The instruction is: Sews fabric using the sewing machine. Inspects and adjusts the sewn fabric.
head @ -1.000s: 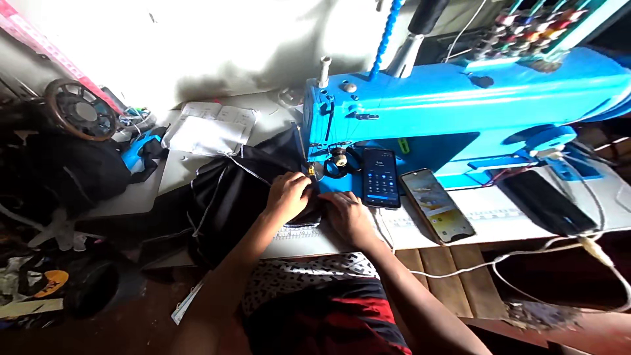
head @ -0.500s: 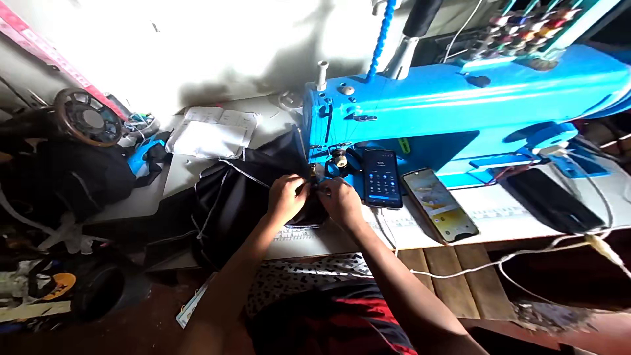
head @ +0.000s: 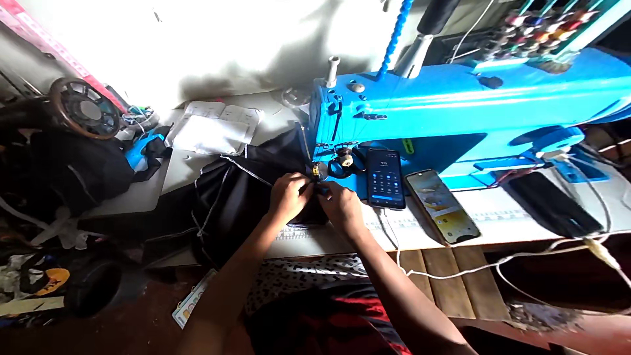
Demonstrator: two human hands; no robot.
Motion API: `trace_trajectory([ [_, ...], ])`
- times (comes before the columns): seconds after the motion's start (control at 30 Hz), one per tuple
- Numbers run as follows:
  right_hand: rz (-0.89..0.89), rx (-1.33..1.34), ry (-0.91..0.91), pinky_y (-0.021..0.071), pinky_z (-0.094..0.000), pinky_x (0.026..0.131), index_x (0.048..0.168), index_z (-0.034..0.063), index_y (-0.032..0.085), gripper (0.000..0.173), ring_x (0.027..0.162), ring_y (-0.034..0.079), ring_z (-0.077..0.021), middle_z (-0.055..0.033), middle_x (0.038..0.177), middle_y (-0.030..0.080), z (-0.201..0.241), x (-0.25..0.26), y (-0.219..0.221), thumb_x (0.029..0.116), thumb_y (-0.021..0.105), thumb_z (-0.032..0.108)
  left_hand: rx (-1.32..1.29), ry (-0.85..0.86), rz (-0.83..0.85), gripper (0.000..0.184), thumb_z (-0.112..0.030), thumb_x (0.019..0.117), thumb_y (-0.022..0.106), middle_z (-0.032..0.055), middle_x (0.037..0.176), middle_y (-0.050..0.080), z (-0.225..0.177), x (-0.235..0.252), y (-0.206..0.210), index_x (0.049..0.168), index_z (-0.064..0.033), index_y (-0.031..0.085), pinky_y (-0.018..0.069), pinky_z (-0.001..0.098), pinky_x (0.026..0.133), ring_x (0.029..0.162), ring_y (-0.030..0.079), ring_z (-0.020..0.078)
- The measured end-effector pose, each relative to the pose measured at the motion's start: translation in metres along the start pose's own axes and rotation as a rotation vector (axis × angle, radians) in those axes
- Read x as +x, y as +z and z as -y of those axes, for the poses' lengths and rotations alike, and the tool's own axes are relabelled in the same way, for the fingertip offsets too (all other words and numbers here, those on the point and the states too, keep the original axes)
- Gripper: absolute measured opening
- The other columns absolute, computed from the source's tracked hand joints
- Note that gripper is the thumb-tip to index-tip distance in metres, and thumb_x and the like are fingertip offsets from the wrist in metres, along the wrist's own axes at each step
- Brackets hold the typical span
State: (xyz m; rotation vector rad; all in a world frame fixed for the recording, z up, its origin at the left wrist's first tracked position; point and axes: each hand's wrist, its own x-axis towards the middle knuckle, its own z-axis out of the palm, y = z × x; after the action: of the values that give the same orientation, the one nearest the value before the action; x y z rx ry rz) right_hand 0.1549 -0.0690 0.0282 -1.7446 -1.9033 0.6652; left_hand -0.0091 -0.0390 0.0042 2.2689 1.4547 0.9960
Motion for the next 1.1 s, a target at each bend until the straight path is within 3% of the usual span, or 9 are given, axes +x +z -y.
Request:
trace_trajectory([
  [0.17, -0.035, -0.093, -0.052, 0.0470, -0.0610, 0.092, 0.115, 0.0062, 0.076, 0.025, 0.106, 0.068, -0.0377, -0.0160, 0.106, 0.074, -0.004, -0.016, 0.001, 0.0974, 0.062, 0.019, 0.008, 0.027, -0.032, 0.016, -0.014, 0.0944, 0.068, 0.0118, 0.105, 0.076, 0.001, 0.000, 0.002, 0.095, -0.0028, 0.079, 0.0557, 0.0492, 0.092, 0.103, 0.071, 0.0281],
  [0.27, -0.198, -0.222, -0.230, 0.0486, -0.0587, 0.081, 0.106, 0.0063, 0.079, 0.021, 0.097, 0.068, -0.0394, -0.0175, 0.099, 0.072, -0.009, -0.023, 0.014, 0.0938, 0.062, 0.009, 0.015, 0.037, -0.033, 0.016, -0.014, 0.0948, 0.068, 0.0119, 0.105, 0.076, 0.000, -0.001, 0.001, 0.093, -0.0030, 0.079, 0.0558, 0.0494, 0.091, 0.104, 0.071, 0.0285],
  [0.4, -0.254, -0.348, -0.355, 0.0496, -0.0556, 0.076, 0.105, 0.0071, 0.079, 0.021, 0.093, 0.067, -0.0404, -0.0184, 0.098, 0.071, -0.017, -0.025, 0.021, 0.0928, 0.062, 0.005, 0.053, 0.098, -0.044, 0.017, -0.014, 0.0952, 0.067, 0.0098, 0.107, 0.077, 0.001, -0.003, 0.004, 0.101, -0.0065, 0.081, 0.0554, 0.0487, 0.092, 0.105, 0.071, 0.0271],
  [0.5, -0.237, -0.338, -0.414, 0.0509, -0.0544, 0.076, 0.109, 0.0092, 0.078, 0.024, 0.097, 0.067, -0.0400, -0.0176, 0.106, 0.071, -0.026, -0.026, 0.018, 0.0936, 0.061, 0.006, 0.134, 0.144, 0.000, 0.020, -0.017, 0.0952, 0.067, 0.0082, 0.115, 0.075, 0.001, -0.005, 0.005, 0.108, -0.0118, 0.081, 0.0527, 0.0503, 0.094, 0.111, 0.069, 0.0269],
  [0.7, -0.232, -0.280, -0.500, 0.0529, -0.0514, 0.079, 0.111, 0.0097, 0.078, 0.028, 0.104, 0.069, -0.0350, -0.0086, 0.124, 0.073, -0.037, -0.031, 0.016, 0.0940, 0.056, 0.005, 0.150, 0.183, 0.012, 0.021, -0.019, 0.0950, 0.066, 0.0071, 0.114, 0.075, -0.003, -0.006, 0.006, 0.108, -0.0121, 0.081, 0.0508, 0.0509, 0.096, 0.112, 0.068, 0.0262],
  [0.9, -0.229, -0.233, -0.480, 0.0518, -0.0540, 0.082, 0.100, 0.0066, 0.078, 0.021, 0.105, 0.069, -0.0362, -0.0108, 0.124, 0.073, -0.037, -0.040, 0.017, 0.0932, 0.058, 0.007, 0.228, 0.069, 0.234, 0.037, -0.037, 0.1027, 0.056, 0.0108, 0.136, 0.066, -0.028, -0.016, -0.007, 0.125, -0.0128, 0.074, 0.0427, 0.0543, 0.106, 0.130, 0.059, 0.0282],
  [1.1, -0.226, -0.213, -0.453, 0.0502, -0.0584, 0.084, 0.108, 0.0070, 0.078, 0.026, 0.110, 0.067, -0.0402, -0.0123, 0.127, 0.072, -0.032, -0.046, 0.017, 0.0915, 0.059, 0.005, 0.257, 0.102, 0.258, 0.044, -0.037, 0.1074, 0.044, 0.0108, 0.148, 0.058, -0.024, -0.028, -0.007, 0.132, -0.0126, 0.070, 0.0363, 0.0536, 0.114, 0.141, 0.051, 0.0269],
])
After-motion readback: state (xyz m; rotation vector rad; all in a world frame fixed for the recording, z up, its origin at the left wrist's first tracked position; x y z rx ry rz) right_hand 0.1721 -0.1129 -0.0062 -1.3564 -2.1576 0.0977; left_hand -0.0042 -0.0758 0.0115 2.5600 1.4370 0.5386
